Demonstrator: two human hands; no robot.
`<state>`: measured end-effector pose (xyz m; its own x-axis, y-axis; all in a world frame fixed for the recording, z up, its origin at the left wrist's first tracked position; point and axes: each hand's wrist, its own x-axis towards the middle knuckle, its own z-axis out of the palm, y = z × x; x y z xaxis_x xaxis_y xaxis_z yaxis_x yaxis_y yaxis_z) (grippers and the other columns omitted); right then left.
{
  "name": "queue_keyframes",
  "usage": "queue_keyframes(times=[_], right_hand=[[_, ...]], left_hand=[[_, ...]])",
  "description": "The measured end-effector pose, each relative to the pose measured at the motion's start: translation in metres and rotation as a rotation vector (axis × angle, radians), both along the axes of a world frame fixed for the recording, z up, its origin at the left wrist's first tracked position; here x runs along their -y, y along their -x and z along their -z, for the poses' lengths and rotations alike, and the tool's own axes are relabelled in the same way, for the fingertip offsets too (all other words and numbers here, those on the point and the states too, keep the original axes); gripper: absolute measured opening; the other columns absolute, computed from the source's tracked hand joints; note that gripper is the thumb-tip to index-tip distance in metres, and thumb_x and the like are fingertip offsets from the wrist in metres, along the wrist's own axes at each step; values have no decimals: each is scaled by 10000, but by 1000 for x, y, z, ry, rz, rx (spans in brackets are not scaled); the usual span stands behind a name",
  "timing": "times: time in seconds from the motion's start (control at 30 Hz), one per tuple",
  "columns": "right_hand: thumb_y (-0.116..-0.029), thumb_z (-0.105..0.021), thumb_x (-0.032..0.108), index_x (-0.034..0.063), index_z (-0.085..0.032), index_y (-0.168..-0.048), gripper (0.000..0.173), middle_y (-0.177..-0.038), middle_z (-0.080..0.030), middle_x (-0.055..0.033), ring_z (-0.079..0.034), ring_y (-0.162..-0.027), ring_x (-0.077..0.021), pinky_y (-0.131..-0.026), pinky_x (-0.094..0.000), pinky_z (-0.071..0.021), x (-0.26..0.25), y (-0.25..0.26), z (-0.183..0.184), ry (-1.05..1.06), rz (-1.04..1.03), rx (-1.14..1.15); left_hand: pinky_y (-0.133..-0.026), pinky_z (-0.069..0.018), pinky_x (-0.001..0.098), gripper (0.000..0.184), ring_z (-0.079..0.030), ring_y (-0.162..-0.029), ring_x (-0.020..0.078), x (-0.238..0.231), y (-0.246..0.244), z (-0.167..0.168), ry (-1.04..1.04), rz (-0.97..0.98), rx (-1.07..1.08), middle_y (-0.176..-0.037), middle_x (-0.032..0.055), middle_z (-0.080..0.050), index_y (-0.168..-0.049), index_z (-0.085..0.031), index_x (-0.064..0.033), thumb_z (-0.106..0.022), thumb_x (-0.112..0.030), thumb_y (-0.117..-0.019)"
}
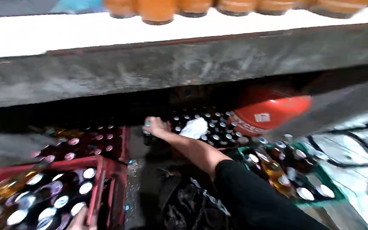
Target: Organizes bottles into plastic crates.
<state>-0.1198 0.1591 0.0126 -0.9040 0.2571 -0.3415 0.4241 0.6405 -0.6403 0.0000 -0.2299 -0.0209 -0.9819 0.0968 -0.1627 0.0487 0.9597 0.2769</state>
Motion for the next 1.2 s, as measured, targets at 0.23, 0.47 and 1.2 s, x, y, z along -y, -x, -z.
queue_keyframes(times=[0.23,0.47,1.2], right_hand=[[-989,-648,321,73,-647,-1292,391,-1260,-671,-207,-637,-1209,-364,-1018,-562,-497,-7,10,34,-65,39,100],[-977,-667,335,79,-657,-1276,394,-1252,-673,-220,-630,-1211,-393,-1008,-600,-489,-21,18,59,-94,22,120],[-955,-723,273,59,-691,-1210,335,-1177,-691,-250,-657,-1132,-432,-952,-631,-509,-24,33,95,-124,76,145]], left_hand=[[-788,-515,709,271,-695,-968,517,-2,-3,0,-64,-9,-48,-1066,294,-714,-1068,-714,36,-644,-198,-952],[-741,-524,693,206,-709,-932,495,-8,-5,-1,-40,-55,-71,-1050,265,-727,-1050,-721,-1,-657,-167,-946],[-655,-547,639,156,-724,-832,445,-8,-5,7,-82,-15,-157,-958,221,-732,-976,-718,-4,-665,-127,-896]])
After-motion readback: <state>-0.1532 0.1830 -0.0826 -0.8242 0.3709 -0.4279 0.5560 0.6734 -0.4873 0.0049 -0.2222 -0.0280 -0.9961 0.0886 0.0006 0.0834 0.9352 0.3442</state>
